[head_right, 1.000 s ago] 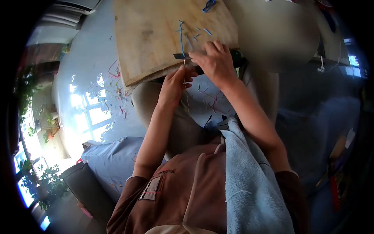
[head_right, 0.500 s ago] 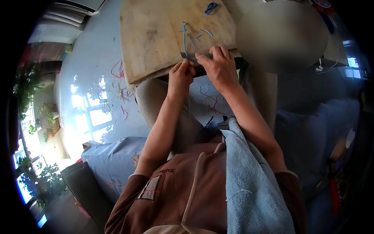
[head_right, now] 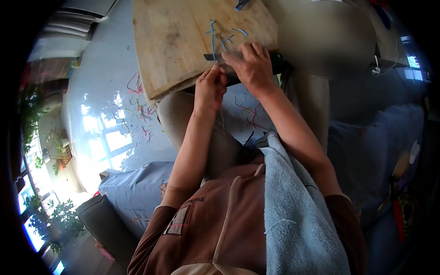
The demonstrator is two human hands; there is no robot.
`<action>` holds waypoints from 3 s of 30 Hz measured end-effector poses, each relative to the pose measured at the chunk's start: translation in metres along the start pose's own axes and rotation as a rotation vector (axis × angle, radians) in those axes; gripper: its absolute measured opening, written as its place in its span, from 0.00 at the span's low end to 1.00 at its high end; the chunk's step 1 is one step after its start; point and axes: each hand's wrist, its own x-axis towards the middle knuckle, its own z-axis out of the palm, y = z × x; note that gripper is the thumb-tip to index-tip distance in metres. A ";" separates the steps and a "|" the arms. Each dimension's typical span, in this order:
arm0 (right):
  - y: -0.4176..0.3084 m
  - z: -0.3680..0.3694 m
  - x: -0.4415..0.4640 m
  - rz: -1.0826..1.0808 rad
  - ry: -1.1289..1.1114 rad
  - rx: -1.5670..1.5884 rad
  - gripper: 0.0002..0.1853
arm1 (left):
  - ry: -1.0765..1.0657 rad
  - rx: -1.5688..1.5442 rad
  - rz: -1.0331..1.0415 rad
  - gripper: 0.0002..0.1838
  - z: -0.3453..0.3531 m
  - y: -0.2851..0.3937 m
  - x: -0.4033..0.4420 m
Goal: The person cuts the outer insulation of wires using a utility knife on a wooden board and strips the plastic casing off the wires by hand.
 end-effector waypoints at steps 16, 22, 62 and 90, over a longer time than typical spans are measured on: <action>0.001 0.006 -0.002 0.027 0.033 -0.005 0.15 | 0.011 -0.052 -0.027 0.12 0.000 -0.002 0.001; -0.001 -0.003 -0.006 0.070 -0.029 -0.001 0.15 | -0.008 -0.110 0.020 0.11 -0.002 -0.007 0.004; 0.006 0.001 0.012 0.038 -0.108 0.016 0.08 | -0.061 -0.024 -0.084 0.19 0.001 -0.008 0.004; 0.000 -0.004 0.014 0.083 -0.123 0.040 0.05 | -0.016 -0.191 -0.119 0.20 0.010 -0.009 0.007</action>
